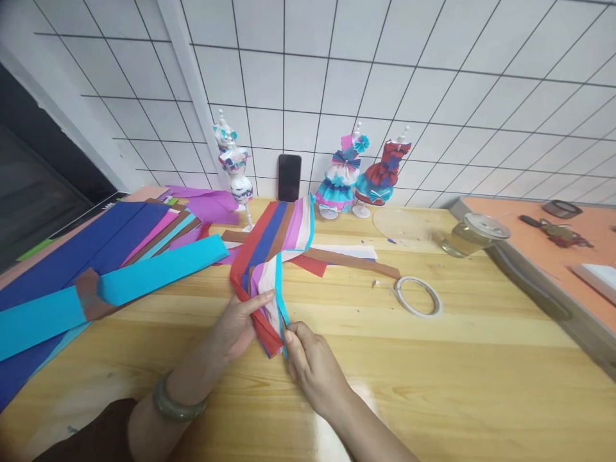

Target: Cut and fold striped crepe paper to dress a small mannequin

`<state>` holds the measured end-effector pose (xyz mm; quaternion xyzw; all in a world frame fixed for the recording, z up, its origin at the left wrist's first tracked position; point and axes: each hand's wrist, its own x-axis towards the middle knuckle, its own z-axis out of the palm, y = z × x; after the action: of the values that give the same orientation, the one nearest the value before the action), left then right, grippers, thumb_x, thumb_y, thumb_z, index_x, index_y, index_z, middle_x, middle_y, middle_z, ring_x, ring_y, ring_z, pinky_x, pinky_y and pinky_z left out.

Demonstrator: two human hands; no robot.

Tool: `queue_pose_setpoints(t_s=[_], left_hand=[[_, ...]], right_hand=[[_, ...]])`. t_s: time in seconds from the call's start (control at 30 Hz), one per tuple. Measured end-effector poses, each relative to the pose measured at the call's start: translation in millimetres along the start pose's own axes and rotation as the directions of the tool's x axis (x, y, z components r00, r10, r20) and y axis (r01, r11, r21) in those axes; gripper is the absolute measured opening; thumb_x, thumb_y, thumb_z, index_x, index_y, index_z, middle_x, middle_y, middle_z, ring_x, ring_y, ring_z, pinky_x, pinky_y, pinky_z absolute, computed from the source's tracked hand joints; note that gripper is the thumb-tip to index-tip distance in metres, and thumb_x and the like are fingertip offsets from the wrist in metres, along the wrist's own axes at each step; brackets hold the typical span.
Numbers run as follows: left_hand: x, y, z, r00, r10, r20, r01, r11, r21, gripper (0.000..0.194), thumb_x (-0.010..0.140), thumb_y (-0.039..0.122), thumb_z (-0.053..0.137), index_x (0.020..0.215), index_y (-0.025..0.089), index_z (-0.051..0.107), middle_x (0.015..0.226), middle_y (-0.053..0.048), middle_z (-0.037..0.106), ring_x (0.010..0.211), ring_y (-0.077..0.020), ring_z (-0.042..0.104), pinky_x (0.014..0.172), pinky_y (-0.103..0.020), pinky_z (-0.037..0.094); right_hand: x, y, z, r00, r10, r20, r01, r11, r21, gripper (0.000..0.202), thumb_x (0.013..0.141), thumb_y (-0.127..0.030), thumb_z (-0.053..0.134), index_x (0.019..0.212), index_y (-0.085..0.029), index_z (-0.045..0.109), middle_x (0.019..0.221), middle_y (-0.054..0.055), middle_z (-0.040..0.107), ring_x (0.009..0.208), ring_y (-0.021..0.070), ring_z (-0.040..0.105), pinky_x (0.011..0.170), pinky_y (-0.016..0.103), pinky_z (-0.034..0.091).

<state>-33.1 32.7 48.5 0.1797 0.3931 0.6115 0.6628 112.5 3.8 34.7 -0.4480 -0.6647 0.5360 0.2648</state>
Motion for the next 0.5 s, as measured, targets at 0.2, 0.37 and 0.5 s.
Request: queue_pose_setpoints(t_s=[0.2, 0.37, 0.5], left_hand=[[-1.2, 0.4, 1.1, 1.000, 0.023, 0.018, -0.023, 1.000, -0.012, 0.042, 0.058, 0.015, 0.073, 0.097, 0.015, 0.058, 0.094, -0.007, 0.066, 0.090, -0.0212, 0.061, 0.082, -0.034, 0.045], [0.1, -1.1, 0.5, 0.999, 0.049, -0.007, -0.049, 0.997, 0.059, 0.047, 0.055, 0.015, 0.075, 0.098, 0.014, 0.058, 0.093, -0.007, 0.067, 0.086, -0.0230, 0.062, 0.079, -0.036, 0.047], [-2.1, -5.7, 1.7, 0.998, 0.064, 0.016, -0.065, 0.994, 0.084, 0.044, 0.058, 0.017, 0.073, 0.099, 0.015, 0.057, 0.091, -0.006, 0.066, 0.082, -0.0207, 0.062, 0.077, -0.034, 0.047]], right_hand=[[-0.3, 1.9, -0.1, 1.000, 0.007, 0.003, -0.007, 0.999, 0.036, 0.035, 0.091, -0.044, 0.027, 0.078, -0.018, 0.046, 0.044, -0.006, 0.044, 0.038, 0.0081, 0.040, 0.043, 0.021, 0.033], [-0.4, 1.9, 1.1, 1.000, 0.005, 0.000, -0.005, 0.998, 0.065, 0.036, 0.091, -0.044, 0.026, 0.074, -0.018, 0.044, 0.045, -0.006, 0.046, 0.038, 0.0078, 0.041, 0.043, 0.020, 0.035], [-0.1, 2.9, 2.5, 1.000, 0.014, -0.021, -0.012, 0.995, 0.096, 0.035, 0.091, -0.045, 0.026, 0.071, -0.019, 0.040, 0.048, -0.005, 0.048, 0.038, 0.0077, 0.043, 0.043, 0.020, 0.036]])
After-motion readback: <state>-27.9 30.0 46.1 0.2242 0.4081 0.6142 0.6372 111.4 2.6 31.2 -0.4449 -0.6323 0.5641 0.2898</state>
